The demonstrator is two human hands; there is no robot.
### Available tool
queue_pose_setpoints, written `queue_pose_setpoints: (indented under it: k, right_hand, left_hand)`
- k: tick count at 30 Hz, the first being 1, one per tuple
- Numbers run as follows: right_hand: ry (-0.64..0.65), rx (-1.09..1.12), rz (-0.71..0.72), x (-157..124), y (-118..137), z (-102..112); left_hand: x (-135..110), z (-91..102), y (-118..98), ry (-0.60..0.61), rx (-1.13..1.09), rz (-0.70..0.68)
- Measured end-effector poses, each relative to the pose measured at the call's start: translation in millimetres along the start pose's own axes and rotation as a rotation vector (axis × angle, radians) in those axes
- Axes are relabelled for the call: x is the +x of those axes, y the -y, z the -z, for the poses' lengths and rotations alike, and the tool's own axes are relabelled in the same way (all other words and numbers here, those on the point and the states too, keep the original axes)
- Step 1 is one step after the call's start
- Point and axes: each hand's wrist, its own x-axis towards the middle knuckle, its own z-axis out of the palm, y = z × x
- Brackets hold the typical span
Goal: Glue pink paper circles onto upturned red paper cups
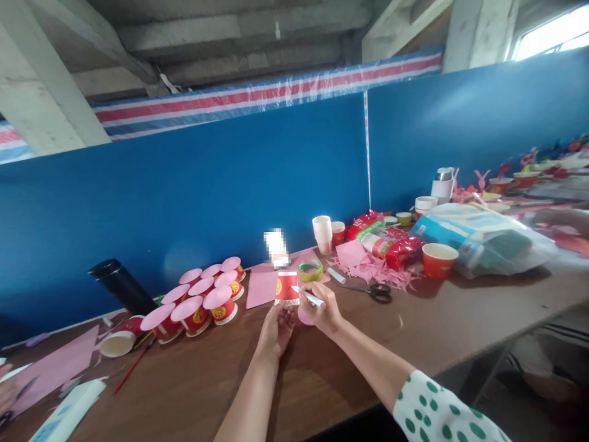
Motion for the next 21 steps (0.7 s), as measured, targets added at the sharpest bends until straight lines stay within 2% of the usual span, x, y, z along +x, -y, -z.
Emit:
queue_pose_setpoints:
  k: [10,21]
  right_hand:
    - [0.01,-0.005,-0.064,-1.7,-8.3,0.2]
    - [-0.005,0.004,-0.057,-1.3,-8.0,-0.3]
  left_hand:
    - [0.5,-0.8,-0.4,-0.046,-0.036,0.015]
    - [1.5,-1.0,-0.5,-0.079,-0.047,0.026]
